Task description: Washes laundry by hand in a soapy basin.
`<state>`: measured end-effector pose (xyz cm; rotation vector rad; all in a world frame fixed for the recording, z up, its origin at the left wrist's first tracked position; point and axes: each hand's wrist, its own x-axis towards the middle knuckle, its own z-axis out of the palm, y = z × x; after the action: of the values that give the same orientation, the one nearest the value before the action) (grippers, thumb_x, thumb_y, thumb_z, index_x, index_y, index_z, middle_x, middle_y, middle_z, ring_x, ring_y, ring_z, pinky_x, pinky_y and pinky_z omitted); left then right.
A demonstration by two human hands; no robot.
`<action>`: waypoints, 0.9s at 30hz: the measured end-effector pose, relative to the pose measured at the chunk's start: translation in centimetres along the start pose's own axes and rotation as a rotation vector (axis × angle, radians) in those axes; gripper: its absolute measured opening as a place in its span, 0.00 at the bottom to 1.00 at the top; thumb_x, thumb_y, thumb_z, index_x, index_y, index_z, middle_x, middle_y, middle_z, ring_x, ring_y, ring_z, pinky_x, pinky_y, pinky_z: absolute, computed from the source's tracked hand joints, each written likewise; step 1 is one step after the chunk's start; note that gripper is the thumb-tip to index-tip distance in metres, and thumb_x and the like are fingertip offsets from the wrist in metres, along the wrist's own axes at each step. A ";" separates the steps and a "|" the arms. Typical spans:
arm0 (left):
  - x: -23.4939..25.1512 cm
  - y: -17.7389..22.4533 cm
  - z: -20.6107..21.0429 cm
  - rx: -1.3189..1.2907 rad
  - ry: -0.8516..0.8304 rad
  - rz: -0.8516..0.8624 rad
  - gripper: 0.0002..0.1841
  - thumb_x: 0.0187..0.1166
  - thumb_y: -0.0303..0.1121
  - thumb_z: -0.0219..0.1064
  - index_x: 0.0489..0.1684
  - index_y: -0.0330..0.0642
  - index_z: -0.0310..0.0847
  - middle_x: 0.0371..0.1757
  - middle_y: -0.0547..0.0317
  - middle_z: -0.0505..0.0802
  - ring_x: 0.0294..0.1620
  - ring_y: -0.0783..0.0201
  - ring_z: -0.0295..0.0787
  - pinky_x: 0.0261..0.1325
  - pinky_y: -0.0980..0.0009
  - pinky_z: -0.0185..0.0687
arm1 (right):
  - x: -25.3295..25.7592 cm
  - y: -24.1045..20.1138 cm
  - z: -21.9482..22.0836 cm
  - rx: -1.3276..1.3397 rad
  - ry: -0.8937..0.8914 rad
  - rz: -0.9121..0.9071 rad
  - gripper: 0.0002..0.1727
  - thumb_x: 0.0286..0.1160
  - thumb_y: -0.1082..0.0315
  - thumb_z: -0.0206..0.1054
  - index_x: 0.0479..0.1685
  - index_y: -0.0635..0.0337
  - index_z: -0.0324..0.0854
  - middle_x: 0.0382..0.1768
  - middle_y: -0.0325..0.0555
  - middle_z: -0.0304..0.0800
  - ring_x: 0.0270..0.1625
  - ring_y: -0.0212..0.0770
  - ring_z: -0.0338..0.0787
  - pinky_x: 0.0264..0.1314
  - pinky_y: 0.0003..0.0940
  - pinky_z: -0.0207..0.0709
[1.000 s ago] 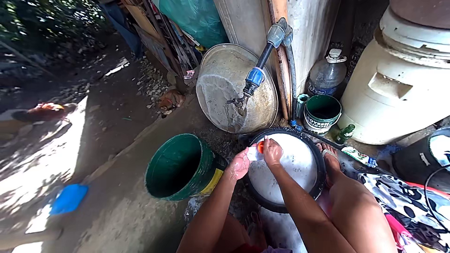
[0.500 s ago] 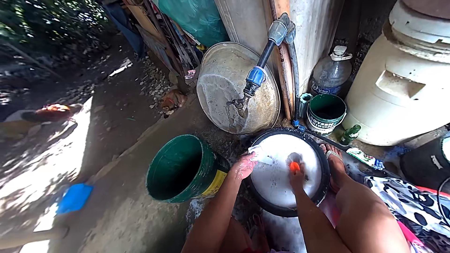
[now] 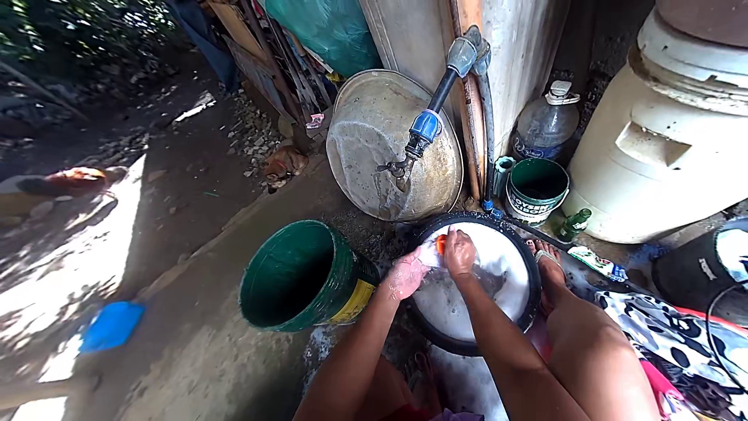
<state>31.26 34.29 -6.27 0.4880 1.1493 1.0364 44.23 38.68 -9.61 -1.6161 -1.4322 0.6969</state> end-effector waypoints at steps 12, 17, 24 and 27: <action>-0.5 0.9 -0.8 0.077 0.066 0.087 0.23 0.97 0.37 0.35 0.77 0.35 0.67 0.66 0.48 0.86 0.65 0.60 0.84 0.70 0.64 0.78 | -0.1 -4.9 -0.7 0.200 -0.024 -0.060 0.30 0.91 0.56 0.47 0.38 0.72 0.91 0.44 0.63 0.95 0.54 0.60 0.94 0.61 0.61 0.81; -1.1 0.5 -0.3 0.022 0.024 0.083 0.22 0.97 0.37 0.33 0.73 0.38 0.68 0.59 0.52 0.88 0.59 0.62 0.86 0.64 0.64 0.81 | -1.2 -4.1 1.2 0.175 0.053 -0.195 0.30 0.89 0.58 0.47 0.32 0.72 0.91 0.38 0.62 0.95 0.49 0.61 0.96 0.55 0.60 0.84; 1.0 0.8 -2.5 0.289 0.435 -0.056 0.22 0.89 0.39 0.62 0.70 0.29 0.74 0.49 0.41 0.89 0.38 0.58 0.90 0.42 0.66 0.89 | -3.1 12.9 0.4 -0.150 -0.182 0.680 0.29 0.94 0.53 0.46 0.68 0.69 0.83 0.75 0.72 0.79 0.80 0.67 0.77 0.81 0.63 0.68; 1.8 0.1 -2.9 0.275 0.448 -0.065 0.15 0.83 0.36 0.69 0.59 0.36 0.80 0.34 0.57 0.85 0.26 0.70 0.79 0.29 0.77 0.76 | -5.4 13.5 1.5 -0.031 -0.373 0.624 0.30 0.93 0.49 0.51 0.69 0.68 0.82 0.70 0.70 0.84 0.77 0.65 0.81 0.80 0.64 0.69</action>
<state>28.67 35.41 -8.22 0.4406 1.7093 0.9611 48.72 33.93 -22.71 -2.0545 -1.1737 1.3960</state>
